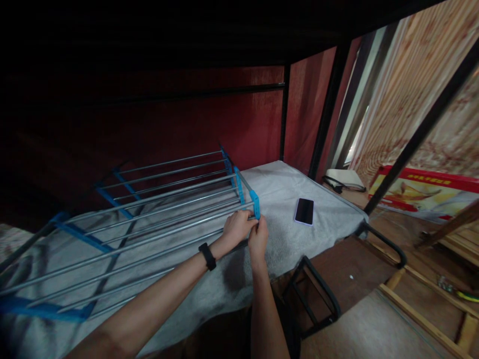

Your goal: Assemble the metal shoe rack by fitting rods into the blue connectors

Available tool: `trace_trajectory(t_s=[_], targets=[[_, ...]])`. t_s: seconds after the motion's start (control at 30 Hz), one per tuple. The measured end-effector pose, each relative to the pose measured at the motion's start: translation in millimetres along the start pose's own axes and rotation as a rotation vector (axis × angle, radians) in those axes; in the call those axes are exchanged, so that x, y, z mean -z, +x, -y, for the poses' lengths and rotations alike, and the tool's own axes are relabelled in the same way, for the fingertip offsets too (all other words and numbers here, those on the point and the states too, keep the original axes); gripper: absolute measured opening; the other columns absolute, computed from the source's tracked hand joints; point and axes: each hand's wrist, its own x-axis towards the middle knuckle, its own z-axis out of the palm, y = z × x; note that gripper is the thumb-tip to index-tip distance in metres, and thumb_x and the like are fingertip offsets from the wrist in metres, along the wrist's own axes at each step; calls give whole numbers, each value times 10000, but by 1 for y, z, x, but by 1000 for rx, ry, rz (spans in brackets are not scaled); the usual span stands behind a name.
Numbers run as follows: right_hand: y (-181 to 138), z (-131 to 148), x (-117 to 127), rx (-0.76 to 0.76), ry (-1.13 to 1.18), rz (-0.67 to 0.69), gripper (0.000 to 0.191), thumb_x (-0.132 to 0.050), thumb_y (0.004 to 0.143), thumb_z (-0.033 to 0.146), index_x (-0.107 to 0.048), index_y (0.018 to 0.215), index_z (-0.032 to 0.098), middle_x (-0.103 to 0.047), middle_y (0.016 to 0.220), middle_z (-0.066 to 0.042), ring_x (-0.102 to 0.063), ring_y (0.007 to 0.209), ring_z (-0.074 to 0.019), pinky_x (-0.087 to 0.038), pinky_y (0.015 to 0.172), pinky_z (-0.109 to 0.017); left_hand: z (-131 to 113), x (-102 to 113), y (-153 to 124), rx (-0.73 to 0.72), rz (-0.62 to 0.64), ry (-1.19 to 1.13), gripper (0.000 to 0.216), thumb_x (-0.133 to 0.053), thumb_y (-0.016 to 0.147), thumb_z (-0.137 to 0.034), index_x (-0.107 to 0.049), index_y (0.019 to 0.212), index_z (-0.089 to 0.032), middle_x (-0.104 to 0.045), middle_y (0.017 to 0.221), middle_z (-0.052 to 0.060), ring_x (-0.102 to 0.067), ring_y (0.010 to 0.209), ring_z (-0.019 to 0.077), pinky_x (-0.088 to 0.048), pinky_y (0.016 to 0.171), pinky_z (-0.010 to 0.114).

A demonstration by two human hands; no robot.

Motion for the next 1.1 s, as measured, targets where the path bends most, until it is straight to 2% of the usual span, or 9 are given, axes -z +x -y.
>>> trace_trajectory(t_s=[0.17,0.43,0.73,0.93,1.03,1.1], targets=[[0,1,0,-16,11,-1,295,-487,878,314,-607,1119,194,-677,970,-54,-597,872,-199,-472,830,-348,-3,1,1,22,6,-1,246,-549,919,-406,-725,1017,-262,-758,1019,76,-696,994,248,-507,830,327],[1,7,2,-36,36,19,334,-457,871,273,-604,1162,199,-679,1067,-73,-607,982,-208,-459,899,-351,2,2,6,44,60,-76,203,-587,884,-391,-711,1017,-301,-760,1048,20,-685,1018,217,-484,836,290],[-1,4,2,-9,-18,19,272,-458,873,267,-616,1085,204,-674,983,-61,-608,898,-200,-465,853,-344,1,5,4,26,69,-98,175,-597,867,-389,-690,960,-274,-755,1014,29,-687,1004,230,-487,823,301],[0,3,4,7,-17,49,309,-457,876,285,-613,1127,195,-685,1033,-78,-611,967,-207,-472,907,-358,-1,4,10,-11,78,-65,185,-589,890,-357,-670,1014,-246,-745,1028,59,-684,1018,244,-497,840,317],[0,1,7,-17,9,92,394,-458,865,300,-571,1229,198,-670,1160,-98,-604,1054,-210,-463,970,-377,0,5,-2,-85,12,-47,247,-573,915,-324,-618,1129,-210,-721,1076,99,-663,1057,263,-502,900,367],[1,-3,11,-72,22,100,494,-458,831,281,-506,1316,205,-636,1261,-102,-593,1111,-207,-463,991,-381,8,1,-23,-235,-104,-52,326,-559,927,-267,-548,1244,-192,-669,1213,122,-596,1182,263,-466,1001,403]])
